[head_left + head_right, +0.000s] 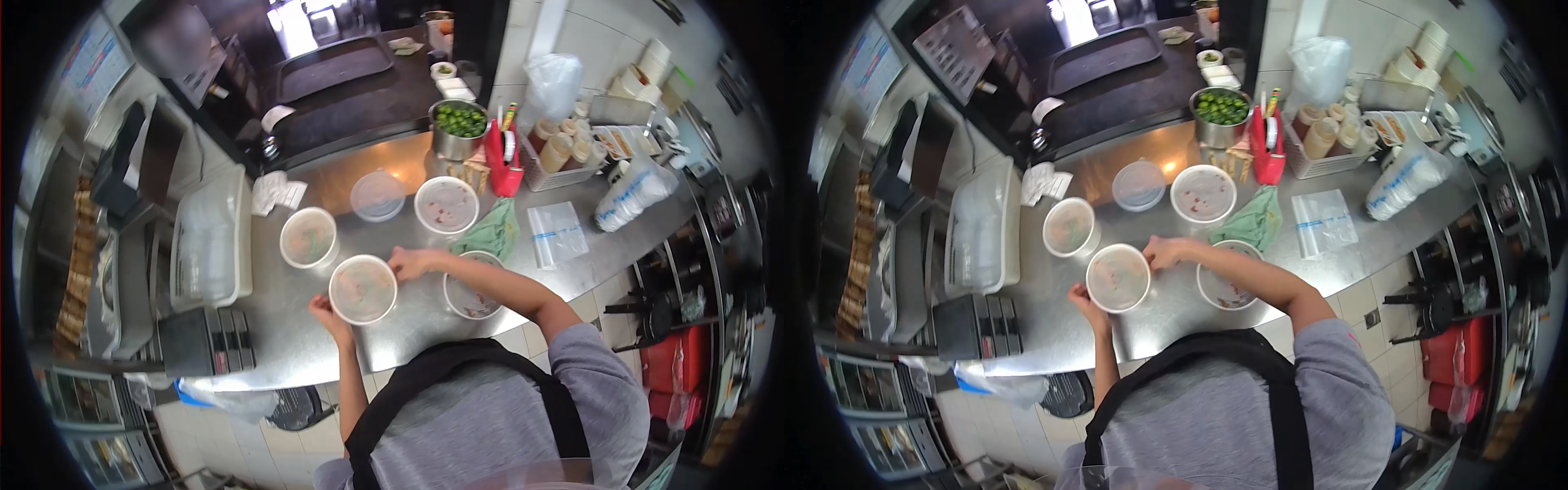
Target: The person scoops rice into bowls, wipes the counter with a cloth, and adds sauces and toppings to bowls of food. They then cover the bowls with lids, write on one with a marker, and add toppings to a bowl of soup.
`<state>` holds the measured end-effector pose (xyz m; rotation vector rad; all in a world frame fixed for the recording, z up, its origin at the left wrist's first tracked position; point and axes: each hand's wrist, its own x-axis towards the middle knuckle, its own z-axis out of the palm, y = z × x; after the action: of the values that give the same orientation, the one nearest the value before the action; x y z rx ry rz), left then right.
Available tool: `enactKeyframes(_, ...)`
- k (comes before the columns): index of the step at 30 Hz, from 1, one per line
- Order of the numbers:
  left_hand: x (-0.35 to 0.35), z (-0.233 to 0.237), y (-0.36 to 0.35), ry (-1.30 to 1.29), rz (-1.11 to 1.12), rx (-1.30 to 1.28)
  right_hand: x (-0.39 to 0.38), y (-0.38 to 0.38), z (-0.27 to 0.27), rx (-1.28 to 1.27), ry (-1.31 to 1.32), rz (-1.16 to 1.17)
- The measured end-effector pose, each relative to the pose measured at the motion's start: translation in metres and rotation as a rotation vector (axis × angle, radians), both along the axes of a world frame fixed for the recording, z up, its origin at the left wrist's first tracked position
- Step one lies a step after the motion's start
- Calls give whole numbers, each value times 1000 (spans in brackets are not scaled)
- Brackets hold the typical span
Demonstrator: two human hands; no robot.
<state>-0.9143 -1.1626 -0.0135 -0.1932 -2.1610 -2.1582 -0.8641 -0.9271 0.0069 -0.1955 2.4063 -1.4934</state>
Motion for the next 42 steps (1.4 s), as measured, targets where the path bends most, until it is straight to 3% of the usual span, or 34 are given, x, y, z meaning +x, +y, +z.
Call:
enactKeyframes(2,-3,-12,0,40,-3,-85,-18,-2,-54,246,27,81)
enactKeyframes(5,-7,-10,-2,162,62,-517,-8,-7,-37,421,307,77)
enactKeyframes(8,-1,8,-11,531,22,-923,-12,4,-5,267,22,124)
enactKeyframes(9,2,13,-13,230,-31,-575,-9,11,34,355,20,84)
enactKeyframes(11,2,18,-28,93,-24,-353,-16,46,85,193,-109,-61)
enactKeyframes(12,1,25,-30,22,-21,-244,-12,70,116,-4,-24,-159)
enactKeyframes(13,2,39,-25,186,-110,-466,-23,109,106,-185,56,-287)
enactKeyframes(14,6,59,-18,351,-198,-689,-32,142,113,-268,145,-647)
enactKeyframes(16,21,90,3,533,-347,-1034,-45,212,121,206,657,-1065)
enactKeyframes(17,31,103,19,549,-409,-1154,-44,242,125,432,731,-1342)
enactKeyframes(18,38,108,29,566,-471,-1274,-56,315,79,702,754,-1550)
enactKeyframes(20,41,92,35,570,-438,-1295,-43,336,75,1194,475,-2002)
enactKeyframes(23,37,88,40,569,-436,-1275,-13,384,65,300,12,-1791)
enactKeyframes(25,38,87,38,541,-476,-1195,3,366,70,528,486,-1731)
enactKeyframes(27,36,86,38,517,-538,-1065,25,311,120,659,937,-1638)
enactKeyframes(29,42,113,53,504,-643,-747,50,261,154,387,958,-1453)
enactKeyframes(30,54,129,63,478,-705,-588,70,183,179,-414,858,-1174)
enactKeyframes(31,65,145,74,462,-717,-472,82,150,181,-475,797,-952)
enactKeyframes(32,76,153,84,253,-850,-316,96,105,197,-432,703,-866)
enactKeyframes(33,83,159,95,43,-965,-155,105,74,199,-599,586,-736)
enactKeyframes(34,88,161,102,-171,-1064,7,114,46,202,-667,549,-701)
enactKeyframes(37,88,152,109,-375,-1445,20,128,6,198,-1080,475,-675)
enactKeyframes(38,93,153,109,-408,-1468,65,131,0,195,-1249,458,-674)
enactKeyframes(40,107,157,107,-470,-1504,156,141,-7,188,-1290,336,-588)
enactKeyframes(42,120,158,104,-71,-1404,-113,156,-12,183,-1363,178,-634)
